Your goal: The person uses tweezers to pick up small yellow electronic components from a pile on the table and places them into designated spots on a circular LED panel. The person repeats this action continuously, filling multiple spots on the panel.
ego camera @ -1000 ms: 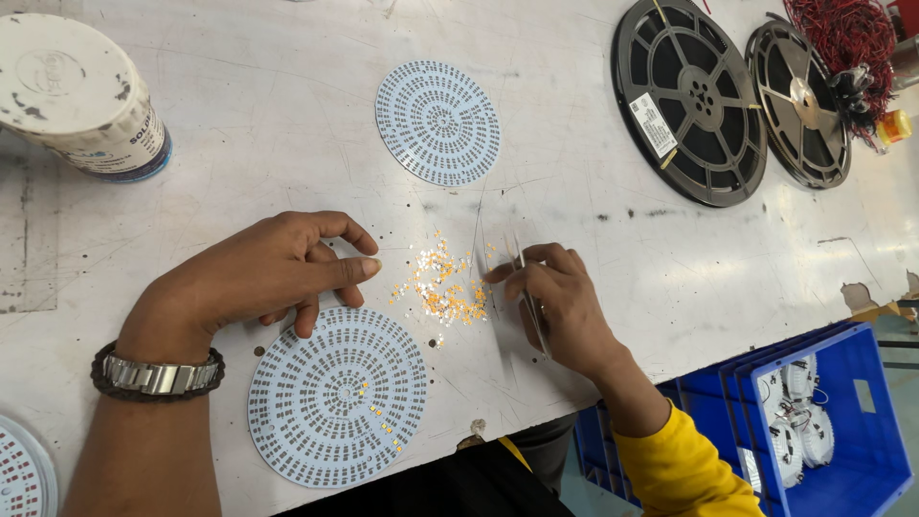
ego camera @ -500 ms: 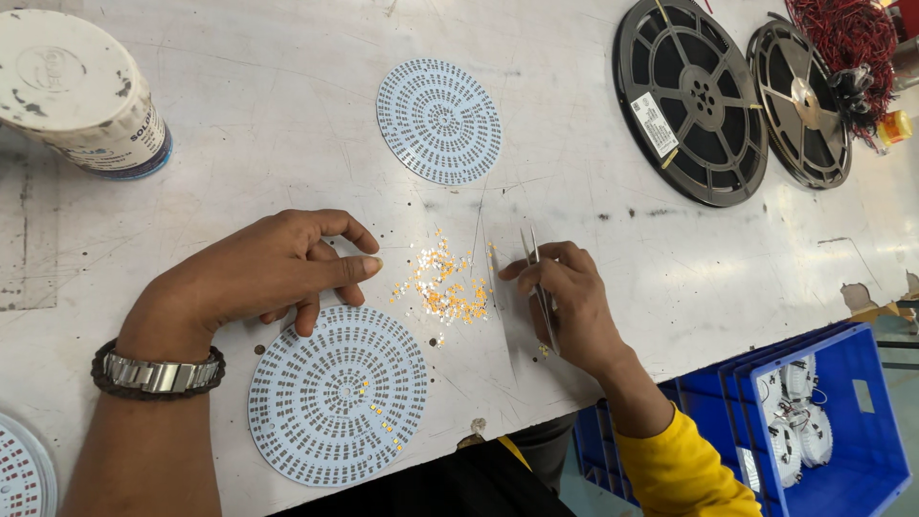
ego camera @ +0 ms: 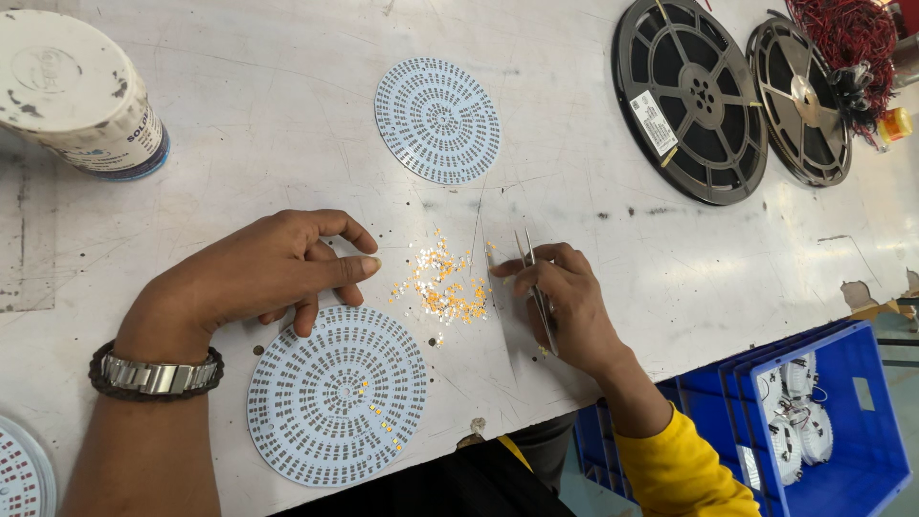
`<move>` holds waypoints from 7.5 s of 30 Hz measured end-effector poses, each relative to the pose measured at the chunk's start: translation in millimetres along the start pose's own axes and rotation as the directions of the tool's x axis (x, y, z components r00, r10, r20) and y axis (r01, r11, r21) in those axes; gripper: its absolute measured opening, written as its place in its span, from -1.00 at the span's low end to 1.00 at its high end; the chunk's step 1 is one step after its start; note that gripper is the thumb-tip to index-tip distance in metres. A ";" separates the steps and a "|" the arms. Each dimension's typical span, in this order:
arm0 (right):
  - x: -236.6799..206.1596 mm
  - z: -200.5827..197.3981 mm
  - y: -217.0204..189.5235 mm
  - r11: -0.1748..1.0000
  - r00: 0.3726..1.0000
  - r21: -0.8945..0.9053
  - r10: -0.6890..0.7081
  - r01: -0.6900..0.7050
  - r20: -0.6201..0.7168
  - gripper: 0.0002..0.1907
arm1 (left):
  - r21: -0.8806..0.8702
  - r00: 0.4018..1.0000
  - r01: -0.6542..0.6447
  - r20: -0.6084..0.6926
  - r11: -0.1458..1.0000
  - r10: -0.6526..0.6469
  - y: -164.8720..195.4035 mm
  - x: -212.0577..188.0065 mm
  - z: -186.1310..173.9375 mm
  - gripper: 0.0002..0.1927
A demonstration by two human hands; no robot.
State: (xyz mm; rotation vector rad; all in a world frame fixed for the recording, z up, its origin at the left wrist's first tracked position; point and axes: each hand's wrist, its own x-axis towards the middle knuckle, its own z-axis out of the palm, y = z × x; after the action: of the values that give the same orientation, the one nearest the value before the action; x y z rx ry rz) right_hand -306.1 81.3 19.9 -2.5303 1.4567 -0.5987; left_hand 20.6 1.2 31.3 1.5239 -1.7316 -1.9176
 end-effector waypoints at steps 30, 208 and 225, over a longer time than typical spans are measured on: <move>-2.1 12.1 -6.5 0.981 0.990 -0.193 -0.046 0.020 -0.133 -0.79 | -0.028 0.997 -0.079 0.009 0.996 0.079 -6.7 -5.6 -6.5 -0.53; 4.0 16.4 -29.3 0.998 0.998 0.058 -0.015 0.019 -0.063 -0.68 | 0.018 0.999 -0.053 -0.007 0.998 0.053 -2.9 0.2 -14.6 -0.52; 1.9 17.6 -31.5 0.998 0.999 0.047 -0.034 0.036 -0.026 -0.68 | 0.013 0.998 -0.062 -0.008 0.998 0.063 -4.6 -0.2 -14.3 -0.53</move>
State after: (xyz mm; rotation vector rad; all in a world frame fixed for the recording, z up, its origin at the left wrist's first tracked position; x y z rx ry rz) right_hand -272.9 94.8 14.9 -2.5257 1.3920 -0.6647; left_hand 33.4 -6.7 30.3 1.4621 -1.7696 -1.8709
